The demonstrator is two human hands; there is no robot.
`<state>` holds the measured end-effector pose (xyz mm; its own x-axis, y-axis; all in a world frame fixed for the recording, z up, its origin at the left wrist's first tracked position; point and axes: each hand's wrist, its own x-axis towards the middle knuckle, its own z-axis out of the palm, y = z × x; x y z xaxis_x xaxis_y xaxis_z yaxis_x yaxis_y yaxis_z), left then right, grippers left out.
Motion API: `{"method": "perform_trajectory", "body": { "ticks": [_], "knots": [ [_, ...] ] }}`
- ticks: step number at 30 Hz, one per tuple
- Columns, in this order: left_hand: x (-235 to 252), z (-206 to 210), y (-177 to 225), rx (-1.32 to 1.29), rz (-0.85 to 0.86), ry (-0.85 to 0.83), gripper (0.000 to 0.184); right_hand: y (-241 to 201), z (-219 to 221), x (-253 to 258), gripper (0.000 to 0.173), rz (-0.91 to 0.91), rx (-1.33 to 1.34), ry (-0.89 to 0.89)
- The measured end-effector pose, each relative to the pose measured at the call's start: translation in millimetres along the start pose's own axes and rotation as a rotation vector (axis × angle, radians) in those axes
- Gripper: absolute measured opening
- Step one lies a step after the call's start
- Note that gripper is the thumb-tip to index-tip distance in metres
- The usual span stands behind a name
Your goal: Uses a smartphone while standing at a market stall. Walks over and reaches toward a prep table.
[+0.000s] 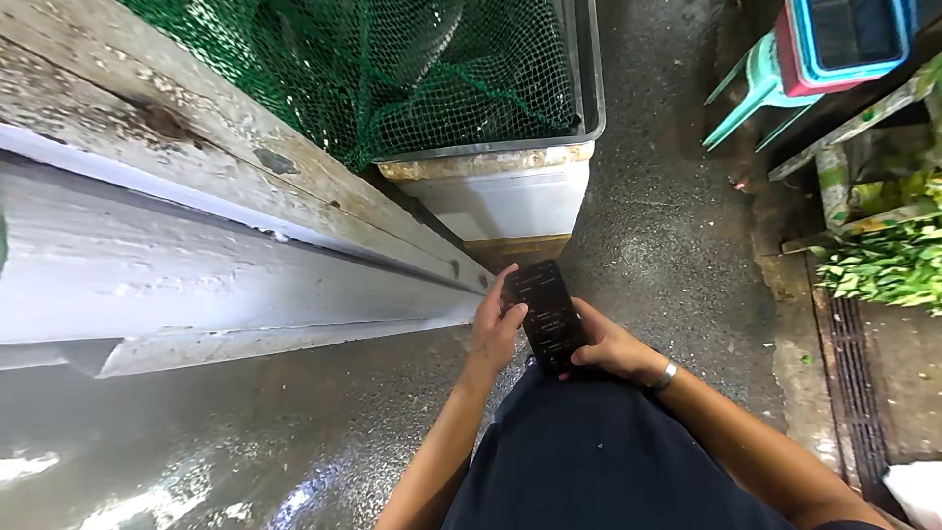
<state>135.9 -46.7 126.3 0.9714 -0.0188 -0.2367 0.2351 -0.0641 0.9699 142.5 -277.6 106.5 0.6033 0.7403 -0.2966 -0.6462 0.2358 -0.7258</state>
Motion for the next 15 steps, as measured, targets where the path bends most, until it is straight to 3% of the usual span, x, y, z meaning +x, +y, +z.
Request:
{"method": "perform_trajectory", "body": {
  "ticks": [7,15],
  "knots": [
    [-1.6,-0.9,2.7,-0.002,-0.005,0.028,0.055,-0.7,1.0,0.9,0.088,0.013,-0.003,-0.006],
    [-1.4,-6.3,1.6,0.041,-0.051,-0.108,0.083,-1.4,2.4,4.3,0.061,0.089,0.070,0.111]
  ]
}}
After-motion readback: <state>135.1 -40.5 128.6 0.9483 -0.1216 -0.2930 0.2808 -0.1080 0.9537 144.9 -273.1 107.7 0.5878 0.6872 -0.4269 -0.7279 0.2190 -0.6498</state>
